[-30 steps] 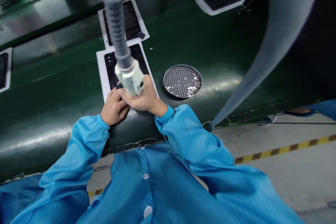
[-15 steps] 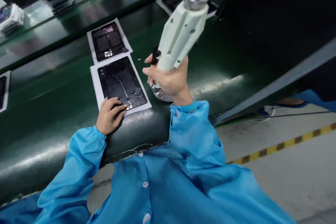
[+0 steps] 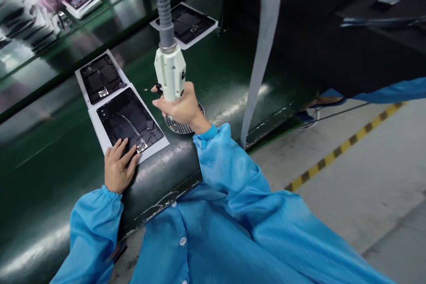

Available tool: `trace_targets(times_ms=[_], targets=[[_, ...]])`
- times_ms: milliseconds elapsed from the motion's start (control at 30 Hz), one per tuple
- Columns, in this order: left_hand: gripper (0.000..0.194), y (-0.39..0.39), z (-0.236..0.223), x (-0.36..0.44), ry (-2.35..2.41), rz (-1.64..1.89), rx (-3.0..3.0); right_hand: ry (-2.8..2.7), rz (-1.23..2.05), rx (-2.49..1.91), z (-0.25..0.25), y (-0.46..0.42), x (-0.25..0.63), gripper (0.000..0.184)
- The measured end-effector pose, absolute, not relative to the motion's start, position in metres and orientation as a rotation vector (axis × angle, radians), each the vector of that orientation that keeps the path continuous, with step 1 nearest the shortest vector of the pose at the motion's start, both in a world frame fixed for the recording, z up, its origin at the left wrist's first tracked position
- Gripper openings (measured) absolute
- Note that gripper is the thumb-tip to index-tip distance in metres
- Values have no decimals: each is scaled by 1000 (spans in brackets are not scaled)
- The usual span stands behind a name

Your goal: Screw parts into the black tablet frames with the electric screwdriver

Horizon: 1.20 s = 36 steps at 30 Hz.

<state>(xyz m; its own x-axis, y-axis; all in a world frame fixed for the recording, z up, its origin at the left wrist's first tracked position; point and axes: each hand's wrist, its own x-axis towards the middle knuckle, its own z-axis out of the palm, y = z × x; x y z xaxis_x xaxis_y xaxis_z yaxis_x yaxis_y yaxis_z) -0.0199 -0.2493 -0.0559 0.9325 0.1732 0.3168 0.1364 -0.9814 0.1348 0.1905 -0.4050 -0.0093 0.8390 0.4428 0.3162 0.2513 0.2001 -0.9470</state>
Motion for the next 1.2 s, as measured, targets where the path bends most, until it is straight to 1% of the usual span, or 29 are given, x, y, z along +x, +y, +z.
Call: trace_targets(times_ms=[367, 567, 967, 1200], targets=[[27, -249, -55, -20, 230, 518, 2965, -605, 162, -1400, -10, -403, 188, 24], [27, -248, -55, -19, 202, 530, 2984, -610, 166, -1392, -10, -402, 188, 18], [26, -247, -56, -20, 198, 546, 2978, -594, 178, -1397, -11, -401, 187, 18], [25, -248, -59, -18, 167, 598, 2982, -580, 97, -1378, -2, -402, 178, 24]])
